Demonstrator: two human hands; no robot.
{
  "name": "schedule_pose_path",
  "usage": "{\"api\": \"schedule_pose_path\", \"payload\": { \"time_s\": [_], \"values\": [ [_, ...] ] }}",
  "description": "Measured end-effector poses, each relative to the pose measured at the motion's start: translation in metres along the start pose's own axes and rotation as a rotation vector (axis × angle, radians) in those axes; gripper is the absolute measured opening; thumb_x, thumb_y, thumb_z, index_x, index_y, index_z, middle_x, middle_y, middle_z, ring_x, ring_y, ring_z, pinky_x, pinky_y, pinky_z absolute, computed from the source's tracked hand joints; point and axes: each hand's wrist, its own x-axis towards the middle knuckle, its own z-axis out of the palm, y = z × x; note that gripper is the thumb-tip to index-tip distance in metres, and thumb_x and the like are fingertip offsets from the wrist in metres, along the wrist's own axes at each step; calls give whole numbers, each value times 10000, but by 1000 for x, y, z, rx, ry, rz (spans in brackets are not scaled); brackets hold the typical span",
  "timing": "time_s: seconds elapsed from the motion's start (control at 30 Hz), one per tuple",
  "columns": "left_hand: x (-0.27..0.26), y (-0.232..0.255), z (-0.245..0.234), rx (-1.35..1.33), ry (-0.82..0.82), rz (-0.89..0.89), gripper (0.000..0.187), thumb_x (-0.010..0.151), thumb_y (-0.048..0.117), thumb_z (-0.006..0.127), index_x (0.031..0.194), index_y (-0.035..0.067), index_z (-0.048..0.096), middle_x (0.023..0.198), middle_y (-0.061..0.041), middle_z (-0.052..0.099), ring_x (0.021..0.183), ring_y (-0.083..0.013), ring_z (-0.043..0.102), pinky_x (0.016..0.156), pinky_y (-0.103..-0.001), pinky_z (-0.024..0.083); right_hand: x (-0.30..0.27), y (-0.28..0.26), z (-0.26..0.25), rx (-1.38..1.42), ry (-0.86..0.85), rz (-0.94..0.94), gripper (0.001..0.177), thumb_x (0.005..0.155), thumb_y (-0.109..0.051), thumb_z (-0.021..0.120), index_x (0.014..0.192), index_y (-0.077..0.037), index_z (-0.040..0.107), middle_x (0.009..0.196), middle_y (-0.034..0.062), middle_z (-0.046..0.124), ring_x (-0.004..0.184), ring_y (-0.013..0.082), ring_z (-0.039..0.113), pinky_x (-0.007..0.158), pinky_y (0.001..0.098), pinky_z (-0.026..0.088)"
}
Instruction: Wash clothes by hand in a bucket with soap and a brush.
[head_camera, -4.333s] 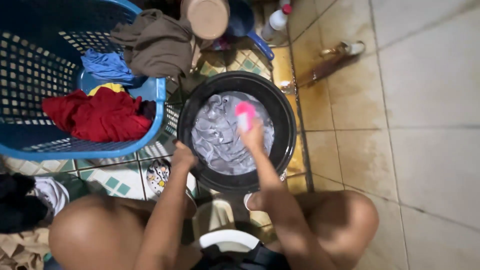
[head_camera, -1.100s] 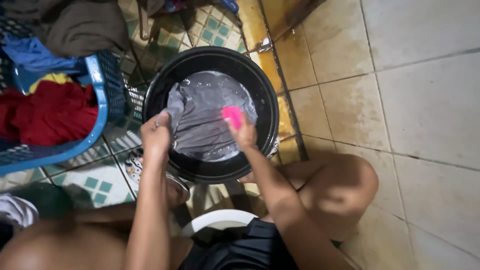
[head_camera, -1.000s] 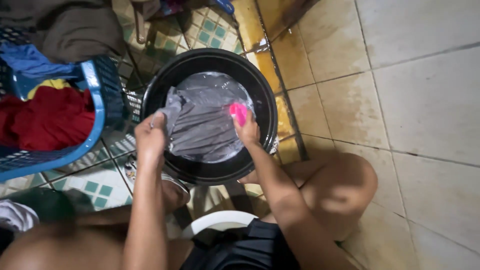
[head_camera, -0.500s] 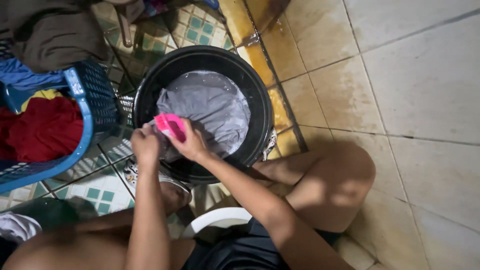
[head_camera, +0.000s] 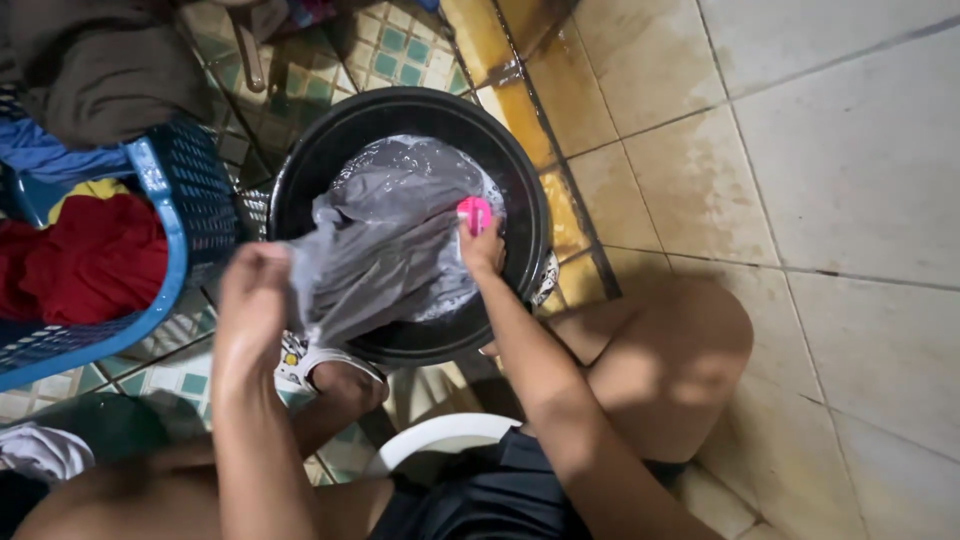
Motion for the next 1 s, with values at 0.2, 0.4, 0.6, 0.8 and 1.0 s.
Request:
{"api": "schedule_pose_path", "payload": {
  "time_s": [0.2, 0.4, 0.6, 0.8, 1.0],
  "values": [
    [44, -107, 45, 345, -198, -677, 753, 965, 574, 711, 1363, -51, 576, 1268, -175, 607, 1065, -273, 563, 831, -495, 472, -25, -64, -49, 261, -49, -101, 614, 795, -521, 737, 1283, -153, 672, 1174, 223, 761, 1101, 420, 726, 971, 478, 554],
    [99, -278, 46, 144, -261, -369, 436, 817, 194, 764, 1140, -93, 701, 990, -124, 678, 858, -227, 595, 742, -417, 489, -19, -57, -25, -22, -373, -548, 698, 696, -461, 842, 1319, -184, 691, 1561, 162, 367, 1365, 323, 458, 1104, 416, 409],
    [95, -214, 54, -261, -6, -387, 412, 882, 220, 688, 1176, -67, 654, 976, -87, 627, 869, -221, 582, 744, -389, 483, -24, -66, -38, -90, -504, -572, 514, 729, -420, 829, 1164, -157, 758, 1223, 151, 672, 1068, 292, 664, 926, 424, 530],
    [93, -187, 64, -195, -161, -157, 324, 934, 238, 649, 1197, 59, 711, 1050, -22, 740, 961, -166, 654, 847, -323, 512, 22, -51, -80, 575, -566, -253, 325, 842, -275, 814, 919, 39, 776, 803, 85, 760, 673, 148, 720, 594, 312, 559],
    [72, -88, 51, 114, -24, 204, 222, 1022, 166, 632, 1131, 12, 750, 934, -119, 727, 800, -216, 650, 777, -365, 496, 14, -61, -148, 710, -567, -455, 309, 845, -268, 784, 1034, -25, 760, 873, 32, 763, 723, 100, 698, 641, 277, 562]
  ]
}}
